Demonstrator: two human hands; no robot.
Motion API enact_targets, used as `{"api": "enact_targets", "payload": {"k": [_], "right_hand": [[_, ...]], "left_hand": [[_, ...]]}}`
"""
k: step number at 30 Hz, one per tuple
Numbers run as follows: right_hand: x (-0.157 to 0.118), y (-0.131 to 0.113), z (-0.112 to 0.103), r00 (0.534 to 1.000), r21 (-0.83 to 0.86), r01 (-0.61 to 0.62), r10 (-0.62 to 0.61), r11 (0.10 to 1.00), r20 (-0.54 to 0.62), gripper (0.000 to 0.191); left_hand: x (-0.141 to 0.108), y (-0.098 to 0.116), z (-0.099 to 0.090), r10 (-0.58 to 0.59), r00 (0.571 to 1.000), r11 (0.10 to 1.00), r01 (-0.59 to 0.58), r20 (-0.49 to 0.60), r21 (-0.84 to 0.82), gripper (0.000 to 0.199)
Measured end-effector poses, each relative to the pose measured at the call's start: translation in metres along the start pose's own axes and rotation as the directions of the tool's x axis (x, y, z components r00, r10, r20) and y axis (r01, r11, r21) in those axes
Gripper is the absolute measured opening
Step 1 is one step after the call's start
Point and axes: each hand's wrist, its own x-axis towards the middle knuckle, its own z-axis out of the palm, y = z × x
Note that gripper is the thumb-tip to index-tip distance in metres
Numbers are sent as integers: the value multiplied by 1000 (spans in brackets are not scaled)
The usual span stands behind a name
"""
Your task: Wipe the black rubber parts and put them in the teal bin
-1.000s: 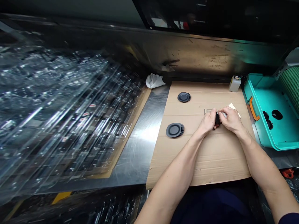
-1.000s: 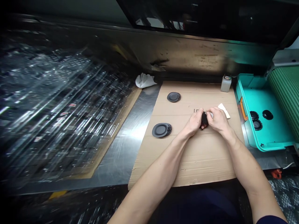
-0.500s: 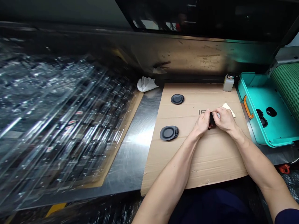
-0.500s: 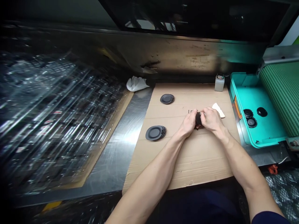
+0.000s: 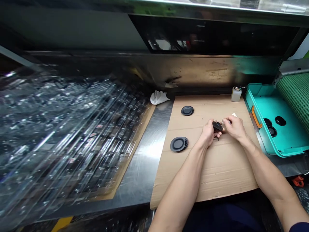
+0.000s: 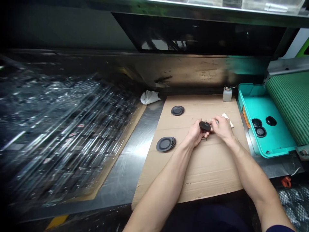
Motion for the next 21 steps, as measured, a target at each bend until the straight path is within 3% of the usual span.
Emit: {"api": "enact_targets", "payload": {"k": [3, 6, 12, 16, 18, 21], "right_hand": [[2, 7, 0, 996, 125, -76, 80, 989, -27, 24], [1, 6, 4, 996, 142, -84, 84, 986, 7, 24], [0, -7, 8, 998, -32, 29, -27, 999, 59, 20], [0, -7, 2, 980, -175, 133, -104, 976, 170, 21], [-1, -4, -4, 975, -215, 139, -96, 967, 201, 21], [-2, 1, -13, 990, -203, 79, -53, 976, 131, 21]], "left_hand": [[0, 8, -2, -76, 996, 994, 79, 47, -73, 51], [0, 8, -1, -71, 997, 995, 74, 38, -72, 50], [0, -3, 5, 19, 999, 1000, -18, -38, 26, 35], [0, -7, 4, 64, 997, 995, -61, -40, 81, 34], [1, -6, 4, 75, 997, 995, -74, -12, 72, 36], [-1, -3, 7, 65, 998, 998, -65, 20, 17, 41]]}}
